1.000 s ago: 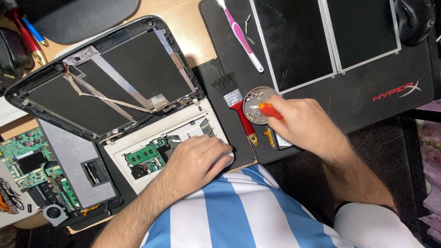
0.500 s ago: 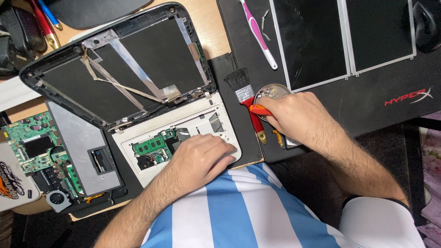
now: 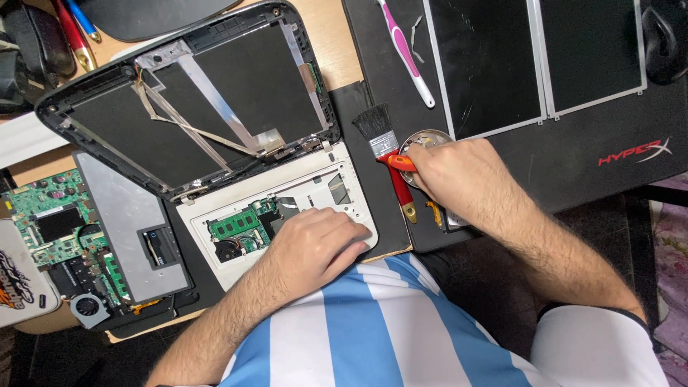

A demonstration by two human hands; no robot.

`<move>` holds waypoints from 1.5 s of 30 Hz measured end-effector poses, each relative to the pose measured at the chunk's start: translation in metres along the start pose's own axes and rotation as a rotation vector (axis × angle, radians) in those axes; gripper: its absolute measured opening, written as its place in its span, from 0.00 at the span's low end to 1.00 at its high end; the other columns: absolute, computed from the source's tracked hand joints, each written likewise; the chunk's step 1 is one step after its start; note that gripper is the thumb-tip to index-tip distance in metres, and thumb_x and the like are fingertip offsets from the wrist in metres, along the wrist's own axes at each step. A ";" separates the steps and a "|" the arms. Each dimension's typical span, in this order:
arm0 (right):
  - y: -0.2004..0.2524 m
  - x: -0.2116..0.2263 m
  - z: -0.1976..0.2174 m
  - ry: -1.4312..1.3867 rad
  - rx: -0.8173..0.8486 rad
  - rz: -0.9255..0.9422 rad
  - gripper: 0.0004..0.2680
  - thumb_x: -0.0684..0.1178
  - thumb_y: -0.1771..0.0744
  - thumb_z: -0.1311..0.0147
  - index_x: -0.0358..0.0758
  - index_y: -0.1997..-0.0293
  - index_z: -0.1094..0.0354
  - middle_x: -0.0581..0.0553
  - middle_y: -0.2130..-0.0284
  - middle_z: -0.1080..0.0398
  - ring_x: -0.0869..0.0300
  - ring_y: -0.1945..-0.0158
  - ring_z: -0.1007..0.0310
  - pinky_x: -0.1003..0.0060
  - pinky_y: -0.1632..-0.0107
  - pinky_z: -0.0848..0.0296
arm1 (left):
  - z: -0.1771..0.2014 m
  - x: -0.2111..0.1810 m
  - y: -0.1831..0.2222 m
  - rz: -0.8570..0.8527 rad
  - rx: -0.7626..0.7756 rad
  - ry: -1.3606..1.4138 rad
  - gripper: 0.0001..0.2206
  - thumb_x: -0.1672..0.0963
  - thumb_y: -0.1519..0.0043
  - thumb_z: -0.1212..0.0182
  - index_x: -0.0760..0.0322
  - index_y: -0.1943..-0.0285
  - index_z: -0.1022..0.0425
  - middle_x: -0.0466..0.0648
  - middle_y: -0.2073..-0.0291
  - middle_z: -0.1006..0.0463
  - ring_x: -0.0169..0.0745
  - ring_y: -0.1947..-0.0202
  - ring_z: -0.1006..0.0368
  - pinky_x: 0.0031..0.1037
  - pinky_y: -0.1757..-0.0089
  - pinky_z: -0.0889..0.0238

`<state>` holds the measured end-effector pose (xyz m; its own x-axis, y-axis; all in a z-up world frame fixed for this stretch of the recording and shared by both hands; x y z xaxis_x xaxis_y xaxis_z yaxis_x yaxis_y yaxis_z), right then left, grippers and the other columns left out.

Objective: The person is disassembling a laptop by removing internal screws with a precision screwdriver and extracting the hard drive.

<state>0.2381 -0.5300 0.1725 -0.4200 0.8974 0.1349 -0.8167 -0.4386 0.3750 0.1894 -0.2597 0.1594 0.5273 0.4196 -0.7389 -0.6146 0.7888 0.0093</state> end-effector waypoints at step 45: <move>0.031 0.141 -0.081 -1.312 -0.465 0.251 0.02 0.41 0.27 0.32 0.35 0.54 0.17 0.43 0.72 0.15 0.58 0.71 0.19 0.60 0.63 0.17 | -0.016 0.008 0.073 0.090 -0.193 0.461 0.07 0.56 0.20 0.40 0.62 0.51 0.28 0.54 0.65 0.21 0.62 0.71 0.14 0.45 0.70 0.20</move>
<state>0.1211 -0.4209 0.1287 -0.1142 0.0731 0.9908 -0.9385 -0.3350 -0.0834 0.1389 -0.2057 0.1433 0.1802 0.2054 -0.9619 -0.7660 0.6429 -0.0062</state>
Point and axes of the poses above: each hand's wrist, its own y-axis away from the middle knuckle, its own z-axis out of the back of the hand, x = y × z, the point moved 4 cm from there along -y, towards the middle knuckle
